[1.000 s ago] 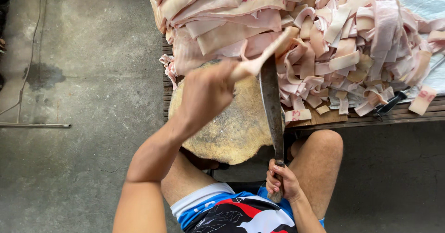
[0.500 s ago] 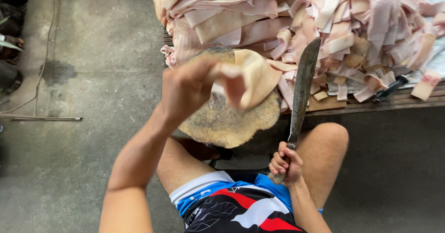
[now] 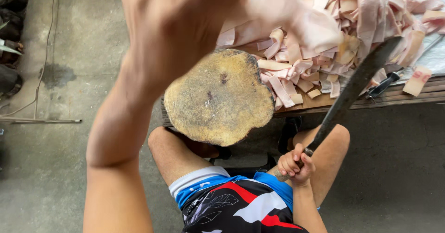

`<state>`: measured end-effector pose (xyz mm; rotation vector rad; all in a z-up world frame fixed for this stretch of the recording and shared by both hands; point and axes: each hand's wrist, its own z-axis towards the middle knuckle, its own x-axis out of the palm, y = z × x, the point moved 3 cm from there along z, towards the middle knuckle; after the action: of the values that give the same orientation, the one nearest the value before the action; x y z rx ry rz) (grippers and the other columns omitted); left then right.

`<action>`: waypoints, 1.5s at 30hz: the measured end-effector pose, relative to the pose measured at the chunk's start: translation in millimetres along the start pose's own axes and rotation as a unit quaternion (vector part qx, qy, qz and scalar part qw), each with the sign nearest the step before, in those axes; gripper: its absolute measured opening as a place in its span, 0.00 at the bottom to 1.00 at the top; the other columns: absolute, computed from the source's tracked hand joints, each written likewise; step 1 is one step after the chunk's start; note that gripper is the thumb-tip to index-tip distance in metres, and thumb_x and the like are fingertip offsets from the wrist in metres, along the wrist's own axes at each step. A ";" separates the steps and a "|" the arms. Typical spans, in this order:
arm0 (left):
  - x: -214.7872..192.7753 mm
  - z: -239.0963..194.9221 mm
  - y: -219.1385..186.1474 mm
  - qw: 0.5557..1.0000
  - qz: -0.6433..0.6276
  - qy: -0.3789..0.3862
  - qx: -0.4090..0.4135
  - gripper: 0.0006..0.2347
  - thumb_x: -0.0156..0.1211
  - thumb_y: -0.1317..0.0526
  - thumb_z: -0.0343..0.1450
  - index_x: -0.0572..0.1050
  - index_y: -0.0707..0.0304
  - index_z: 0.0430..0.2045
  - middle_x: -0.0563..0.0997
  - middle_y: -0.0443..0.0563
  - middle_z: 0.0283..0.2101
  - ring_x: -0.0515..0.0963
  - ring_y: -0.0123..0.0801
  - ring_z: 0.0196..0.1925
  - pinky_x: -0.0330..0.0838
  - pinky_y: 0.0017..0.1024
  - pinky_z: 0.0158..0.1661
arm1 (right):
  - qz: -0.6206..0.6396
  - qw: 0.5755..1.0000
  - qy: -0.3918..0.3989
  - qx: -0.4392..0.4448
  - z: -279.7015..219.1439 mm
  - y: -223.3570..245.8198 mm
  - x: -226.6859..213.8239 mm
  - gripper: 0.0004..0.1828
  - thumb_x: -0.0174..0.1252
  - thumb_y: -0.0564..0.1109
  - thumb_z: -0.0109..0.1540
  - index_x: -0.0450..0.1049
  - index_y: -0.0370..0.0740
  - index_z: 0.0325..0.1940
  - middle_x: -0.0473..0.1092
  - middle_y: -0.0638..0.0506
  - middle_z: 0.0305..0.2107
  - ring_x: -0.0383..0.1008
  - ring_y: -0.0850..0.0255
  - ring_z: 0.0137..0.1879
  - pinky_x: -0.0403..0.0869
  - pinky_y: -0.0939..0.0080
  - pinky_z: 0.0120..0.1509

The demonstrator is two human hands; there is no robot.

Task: The person sits on the ground and uses a large knife to cut sheets of pork skin into smaller rectangular pieces on a round wooden chopping block. They repeatedly pick up sheets, slice them, and move the cut pieces to a pile on a nearby table.

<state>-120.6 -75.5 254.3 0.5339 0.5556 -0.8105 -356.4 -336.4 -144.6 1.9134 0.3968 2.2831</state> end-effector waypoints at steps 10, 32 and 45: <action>54.6 -316.9 -96.1 0.941 -0.091 0.177 -0.275 0.05 0.71 0.63 0.63 0.79 0.53 0.27 0.73 0.46 0.32 0.74 0.40 0.41 0.70 0.38 0.43 | -0.239 0.940 -0.194 0.150 14.2 -3.2 8.7 0.08 0.53 0.47 0.65 0.64 0.44 0.34 0.58 0.54 0.11 0.60 0.63 0.15 0.69 0.58 0.26; 92.9 -361.4 -86.2 0.696 -0.082 0.222 -0.678 0.18 0.76 0.56 0.66 0.77 0.71 0.39 0.78 0.60 0.42 0.77 0.47 0.47 0.72 0.43 0.47 | -0.744 0.606 -0.218 0.176 61.4 -11.9 63.3 0.22 0.60 0.54 0.64 0.72 0.38 0.55 0.72 0.52 0.19 0.72 0.67 0.21 0.70 0.64 0.25; 75.6 -428.2 -83.4 0.366 -0.442 -0.076 -0.815 0.16 0.57 0.73 0.63 0.73 0.73 0.46 0.80 0.56 0.41 0.82 0.40 0.37 0.81 0.37 0.37 | -0.663 0.670 -0.169 0.289 55.0 -37.1 68.6 0.20 0.58 0.49 0.66 0.71 0.42 0.61 0.66 0.55 0.20 0.65 0.69 0.23 0.67 0.66 0.26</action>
<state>-251.3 107.9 -126.8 -1.9115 1.1748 -0.8226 -317.5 -276.1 -81.7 1.2357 1.8250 0.8074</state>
